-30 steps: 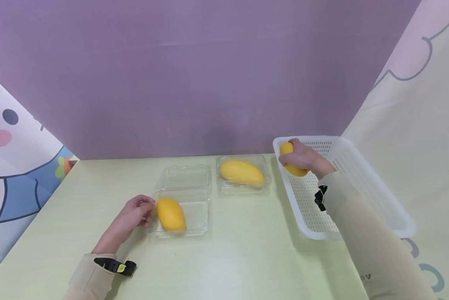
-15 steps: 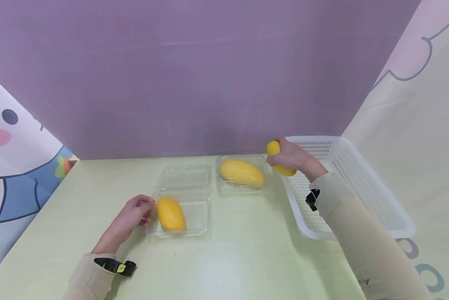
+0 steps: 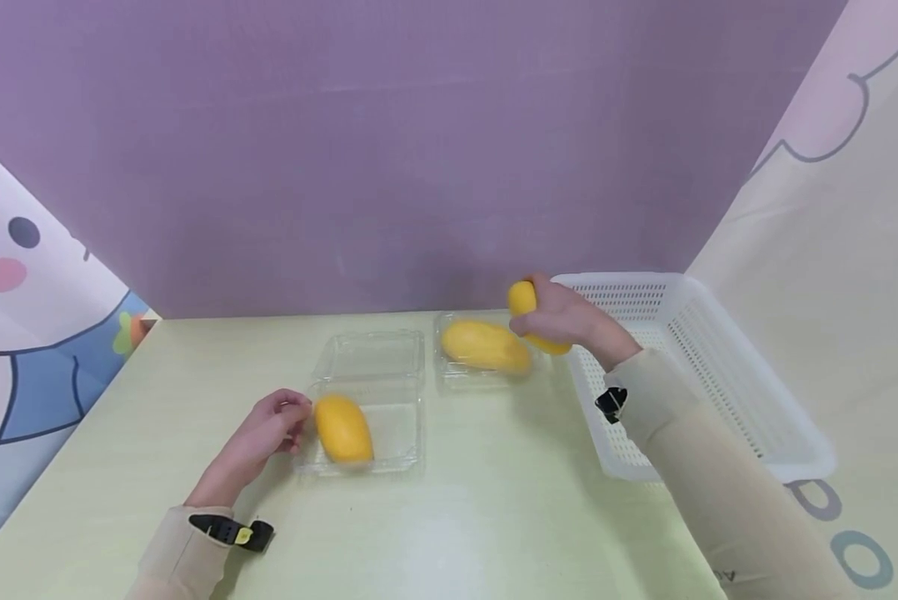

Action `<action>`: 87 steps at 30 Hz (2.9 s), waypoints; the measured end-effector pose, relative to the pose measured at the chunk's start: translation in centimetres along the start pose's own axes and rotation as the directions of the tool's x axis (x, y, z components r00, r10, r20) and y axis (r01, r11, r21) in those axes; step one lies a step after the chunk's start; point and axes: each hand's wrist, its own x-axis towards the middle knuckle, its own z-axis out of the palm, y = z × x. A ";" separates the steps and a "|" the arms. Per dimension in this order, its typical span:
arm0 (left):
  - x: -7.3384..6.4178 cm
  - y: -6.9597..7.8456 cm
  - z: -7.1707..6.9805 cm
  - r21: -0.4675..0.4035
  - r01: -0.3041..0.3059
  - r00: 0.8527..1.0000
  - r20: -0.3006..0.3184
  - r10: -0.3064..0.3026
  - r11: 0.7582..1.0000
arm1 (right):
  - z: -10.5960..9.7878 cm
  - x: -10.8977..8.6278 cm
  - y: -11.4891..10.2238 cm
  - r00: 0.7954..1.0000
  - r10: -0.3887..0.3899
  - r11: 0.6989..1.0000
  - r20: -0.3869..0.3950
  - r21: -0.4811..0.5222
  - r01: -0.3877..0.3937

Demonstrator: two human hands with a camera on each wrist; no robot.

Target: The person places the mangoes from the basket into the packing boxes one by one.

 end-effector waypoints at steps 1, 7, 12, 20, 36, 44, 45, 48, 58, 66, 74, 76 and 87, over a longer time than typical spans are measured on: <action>0.0 0.0 0.0 -0.001 0.001 1.000 -0.001 -0.001 1.000 | 0.0 0.0 -0.2 1.000 -0.003 1.000 0.002 0.001 0.003; 0.2 0.0 0.0 0.003 0.005 1.000 -0.001 -0.005 1.000 | 0.4 -0.1 -1.0 1.000 -0.027 1.000 0.016 0.015 0.027; 0.2 0.0 0.0 0.005 0.012 1.000 -0.003 -0.012 1.000 | 1.0 -0.2 -1.8 0.999 -0.052 0.999 0.010 0.015 0.052; 0.1 0.1 -0.1 -0.008 0.019 1.000 0.003 -0.019 1.000 | 2.0 -0.4 -3.1 0.996 -0.086 0.996 -0.009 0.003 0.086; 0.0 0.1 -0.3 -0.012 -0.008 1.000 0.016 0.009 1.000 | 3.9 -0.2 -4.9 0.995 -0.104 0.994 0.005 0.020 0.104; -0.1 0.1 -0.3 -0.015 -0.003 1.000 0.020 0.004 1.000 | 4.9 -0.1 -5.3 0.989 -0.149 0.987 0.015 0.061 0.147; -0.1 0.1 -0.3 -0.015 -0.002 1.000 0.020 0.003 1.000 | 5.0 -0.1 -5.3 0.989 -0.151 0.987 0.014 0.061 0.150; -0.2 0.1 -0.3 -0.014 0.000 1.000 0.020 0.000 1.000 | 5.4 -0.1 -5.5 0.987 -0.158 0.986 0.009 0.059 0.157; -0.2 0.2 -0.4 -0.018 -0.001 1.000 0.019 0.002 1.000 | 6.6 -0.2 -6.2 0.984 -0.178 0.980 0.020 0.092 0.175; -0.2 0.1 -0.3 -0.021 0.002 1.000 0.023 -0.002 1.000 | 7.9 -0.1 -6.6 0.982 -0.189 0.978 0.028 0.095 0.186; -0.1 0.0 -0.3 -0.021 -0.003 1.000 0.020 0.003 1.000 | 9.2 0.0 -6.4 0.984 -0.176 0.979 0.029 0.109 0.172; -0.1 -0.1 -0.3 -0.022 -0.004 1.000 0.020 0.004 1.000 | 9.5 0.1 -6.4 0.983 -0.180 0.977 0.031 0.121 0.175; -0.2 0.1 -0.3 -0.016 -0.019 1.000 0.022 0.020 1.000 | 11.4 0.2 -6.8 0.986 -0.167 0.970 0.026 0.183 0.160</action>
